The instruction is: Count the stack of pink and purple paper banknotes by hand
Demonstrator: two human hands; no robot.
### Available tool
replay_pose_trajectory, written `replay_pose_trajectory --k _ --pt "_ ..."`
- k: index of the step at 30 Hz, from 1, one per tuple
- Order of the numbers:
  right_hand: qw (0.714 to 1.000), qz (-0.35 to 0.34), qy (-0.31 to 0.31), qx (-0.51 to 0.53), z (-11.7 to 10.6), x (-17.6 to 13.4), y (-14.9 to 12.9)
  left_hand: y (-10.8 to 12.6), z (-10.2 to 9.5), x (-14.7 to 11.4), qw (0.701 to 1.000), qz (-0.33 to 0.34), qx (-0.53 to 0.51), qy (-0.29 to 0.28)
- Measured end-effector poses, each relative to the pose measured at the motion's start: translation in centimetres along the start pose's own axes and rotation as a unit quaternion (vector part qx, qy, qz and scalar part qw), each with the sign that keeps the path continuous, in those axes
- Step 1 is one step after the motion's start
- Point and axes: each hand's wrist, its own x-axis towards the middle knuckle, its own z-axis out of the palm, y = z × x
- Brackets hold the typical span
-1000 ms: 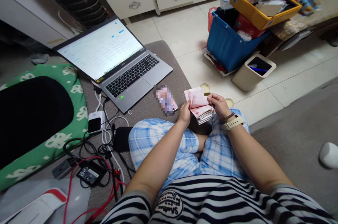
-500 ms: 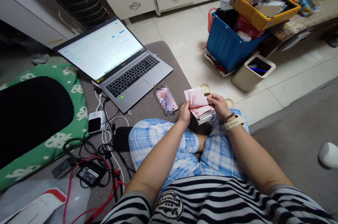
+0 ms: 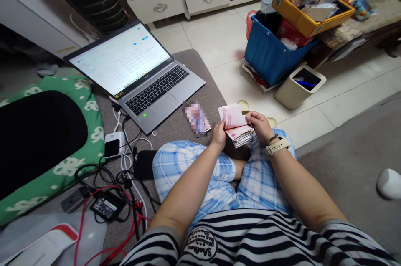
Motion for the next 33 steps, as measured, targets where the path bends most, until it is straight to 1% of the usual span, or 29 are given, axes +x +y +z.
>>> replay_pose_trajectory --k 6,12,17,24,29,33 --pt "1.0 -0.003 0.0 -0.007 0.04 -0.05 -0.08 -0.02 -0.09 0.04 1.0 -0.003 0.005 -0.009" --pt "1.0 0.004 0.0 0.007 0.1 -0.1 -0.17 0.15 0.1 -0.04 1.0 -0.008 -0.008 0.007" --pt "1.0 0.004 0.004 0.002 0.16 -0.13 -0.24 0.1 0.07 -0.01 1.0 -0.017 -0.009 0.01" --pt "1.0 0.004 0.003 -0.003 0.17 -0.09 -0.28 -0.09 -0.28 0.16 1.0 0.004 0.014 -0.004" --pt "1.0 0.007 0.0 -0.002 0.16 -0.11 -0.31 -0.16 -0.28 0.21 1.0 0.01 0.024 0.012" --pt "1.0 0.006 0.001 -0.009 0.24 -0.22 -0.49 -0.14 -0.15 0.14 1.0 0.001 0.019 0.01"
